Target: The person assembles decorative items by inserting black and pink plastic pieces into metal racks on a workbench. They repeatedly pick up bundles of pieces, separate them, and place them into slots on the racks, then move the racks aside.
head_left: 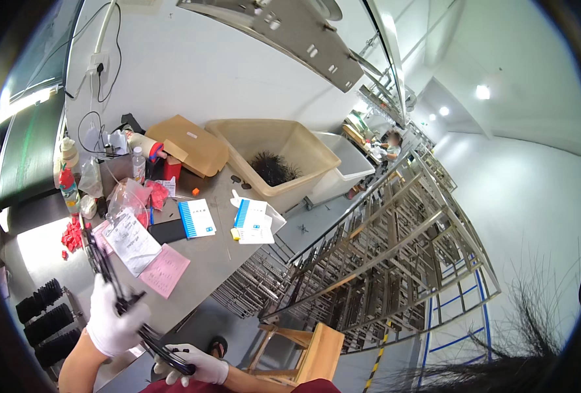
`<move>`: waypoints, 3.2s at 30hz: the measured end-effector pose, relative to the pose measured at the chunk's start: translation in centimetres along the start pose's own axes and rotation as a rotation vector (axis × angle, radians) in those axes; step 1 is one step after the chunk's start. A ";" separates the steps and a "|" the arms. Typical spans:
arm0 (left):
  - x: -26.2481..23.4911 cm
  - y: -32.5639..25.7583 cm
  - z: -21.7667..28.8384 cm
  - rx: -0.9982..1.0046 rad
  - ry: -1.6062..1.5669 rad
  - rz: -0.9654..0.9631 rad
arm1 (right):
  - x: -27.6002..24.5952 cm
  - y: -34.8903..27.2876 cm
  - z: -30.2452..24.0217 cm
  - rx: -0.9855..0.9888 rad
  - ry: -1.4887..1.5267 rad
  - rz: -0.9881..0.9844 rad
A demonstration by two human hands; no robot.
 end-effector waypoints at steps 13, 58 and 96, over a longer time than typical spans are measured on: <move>-2.2 -9.3 -2.1 -0.296 -0.268 -0.005 | 8.5 -2.3 5.5 -0.551 -1.522 0.187; -24.7 -45.2 14.9 -1.066 -1.003 0.814 | 19.8 5.8 37.6 0.171 -0.488 0.000; -30.6 -43.9 -7.3 -1.073 0.112 1.323 | 18.2 23.8 16.8 -0.292 -2.096 -0.321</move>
Point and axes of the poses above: each hand's wrist, its own y-axis towards the middle knuckle, its own x-axis out of the palm, z = x × y, the point moved 3 cm from there along y, towards the middle knuckle, and after that the axes turned 7 degrees about y, right-handed, at the moved point
